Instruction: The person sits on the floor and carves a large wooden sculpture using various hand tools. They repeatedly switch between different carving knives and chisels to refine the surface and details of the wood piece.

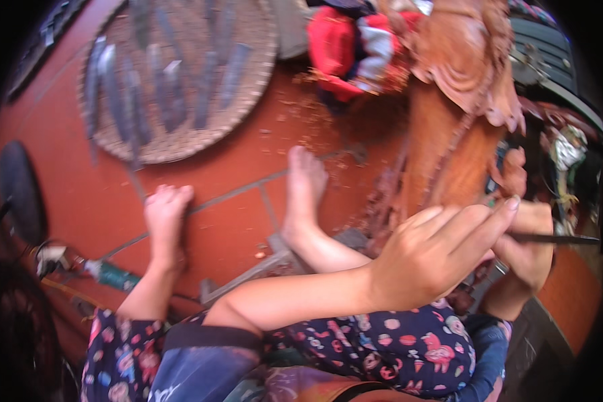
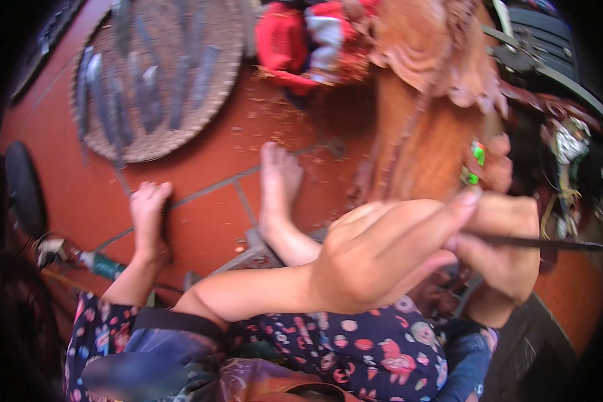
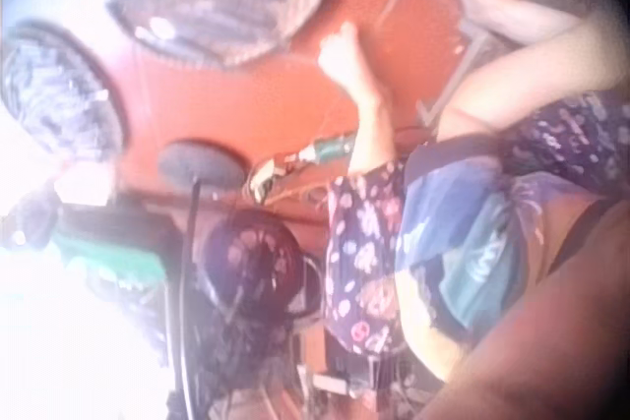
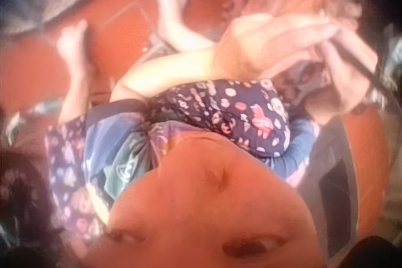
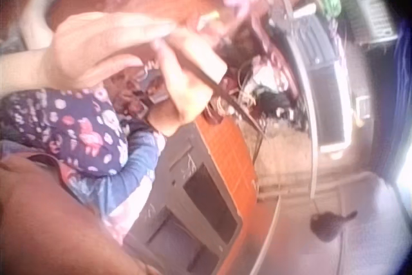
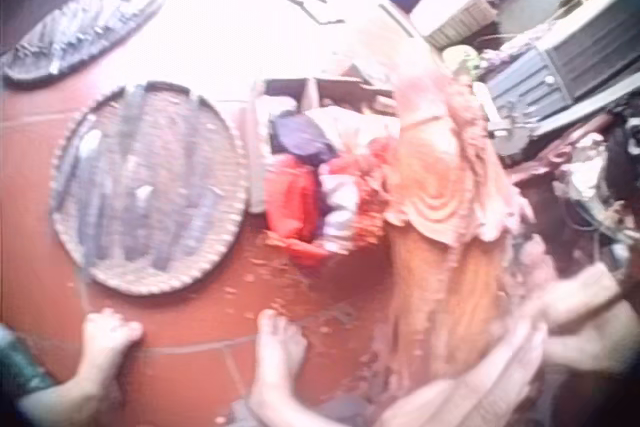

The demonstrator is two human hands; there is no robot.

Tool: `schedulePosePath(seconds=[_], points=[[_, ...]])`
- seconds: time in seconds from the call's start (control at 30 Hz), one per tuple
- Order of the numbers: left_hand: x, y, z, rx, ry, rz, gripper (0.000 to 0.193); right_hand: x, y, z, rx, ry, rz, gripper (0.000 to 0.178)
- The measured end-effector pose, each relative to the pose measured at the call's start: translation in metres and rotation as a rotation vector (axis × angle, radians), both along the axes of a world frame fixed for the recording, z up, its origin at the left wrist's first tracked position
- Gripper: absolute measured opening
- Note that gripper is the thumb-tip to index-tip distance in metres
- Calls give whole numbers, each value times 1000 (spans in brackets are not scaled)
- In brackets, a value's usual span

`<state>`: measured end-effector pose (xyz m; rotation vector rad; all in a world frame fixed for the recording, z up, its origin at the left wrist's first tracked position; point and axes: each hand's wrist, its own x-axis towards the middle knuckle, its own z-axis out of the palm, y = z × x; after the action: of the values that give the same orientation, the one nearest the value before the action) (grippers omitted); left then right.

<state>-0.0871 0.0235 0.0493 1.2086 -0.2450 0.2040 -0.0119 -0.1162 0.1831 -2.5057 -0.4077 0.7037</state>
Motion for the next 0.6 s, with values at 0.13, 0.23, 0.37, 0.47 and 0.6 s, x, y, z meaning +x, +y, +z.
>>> schedulePosePath(seconds=[0.13,0.23,0.37,0.47,0.6], points=[[14,26,6,-72,34,-59,59,-17,2,-12,-44,52,50,16],[17,29,10,-82,-7,38,35,-15,6,-22,8,58,183,15],[30,52,-2,-84,-14,94,15,-9,21,-22,-91,167,302,17],[74,111,-43,6,316,342,10,-9,26,-22,97,106,232,29],[193,206,-146,491,632,717,20,-12,18,-23,60,166,243,27]])
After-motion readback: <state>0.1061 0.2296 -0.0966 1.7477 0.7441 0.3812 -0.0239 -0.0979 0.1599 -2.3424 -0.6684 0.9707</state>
